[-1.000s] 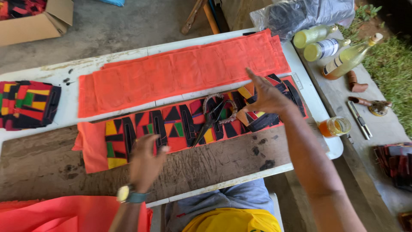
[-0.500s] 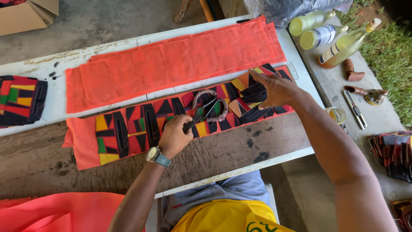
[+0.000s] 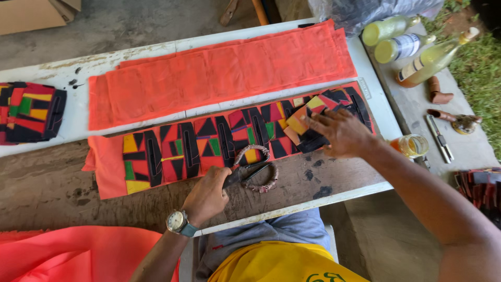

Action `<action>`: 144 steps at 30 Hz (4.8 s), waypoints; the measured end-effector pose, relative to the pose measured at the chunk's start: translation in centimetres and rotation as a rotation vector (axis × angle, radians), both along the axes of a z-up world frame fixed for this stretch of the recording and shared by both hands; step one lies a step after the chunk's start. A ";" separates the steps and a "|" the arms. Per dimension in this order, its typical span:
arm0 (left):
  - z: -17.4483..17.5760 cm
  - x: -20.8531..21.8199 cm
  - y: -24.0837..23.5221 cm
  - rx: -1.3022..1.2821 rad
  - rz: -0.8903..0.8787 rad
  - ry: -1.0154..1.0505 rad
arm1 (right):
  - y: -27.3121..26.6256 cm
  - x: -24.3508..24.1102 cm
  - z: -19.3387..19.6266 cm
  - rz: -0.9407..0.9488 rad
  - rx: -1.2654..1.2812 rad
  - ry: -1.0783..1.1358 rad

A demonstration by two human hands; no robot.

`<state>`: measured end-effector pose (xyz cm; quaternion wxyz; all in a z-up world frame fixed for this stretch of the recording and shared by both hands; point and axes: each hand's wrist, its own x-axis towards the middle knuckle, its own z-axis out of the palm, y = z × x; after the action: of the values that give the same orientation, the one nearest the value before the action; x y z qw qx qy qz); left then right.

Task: The person assembles small patterned fabric pouches on a white table. They use a metal rod to press seams, apply adhesive from a jar with a stick, and fold the pouches. Completed pouches are stacked on the table.

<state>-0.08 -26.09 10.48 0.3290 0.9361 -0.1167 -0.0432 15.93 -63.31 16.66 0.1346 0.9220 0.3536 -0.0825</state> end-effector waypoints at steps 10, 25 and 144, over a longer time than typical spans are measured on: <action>-1.6 -0.2 -1.1 -0.045 0.033 -0.069 | 0.2 -0.9 -3.9 0.246 0.379 -0.226; -1.0 -4.3 5.5 -0.058 -0.111 0.004 | 2.2 -14.5 0.2 0.368 0.676 -0.409; -5.9 12.9 18.6 0.359 0.474 0.020 | -1.0 12.2 -6.6 -0.555 0.549 -0.056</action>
<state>12.84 -7.47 4.53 0.1604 0.9800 0.1177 0.0059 28.11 -64.35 10.05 -0.1351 0.9862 0.0958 0.0074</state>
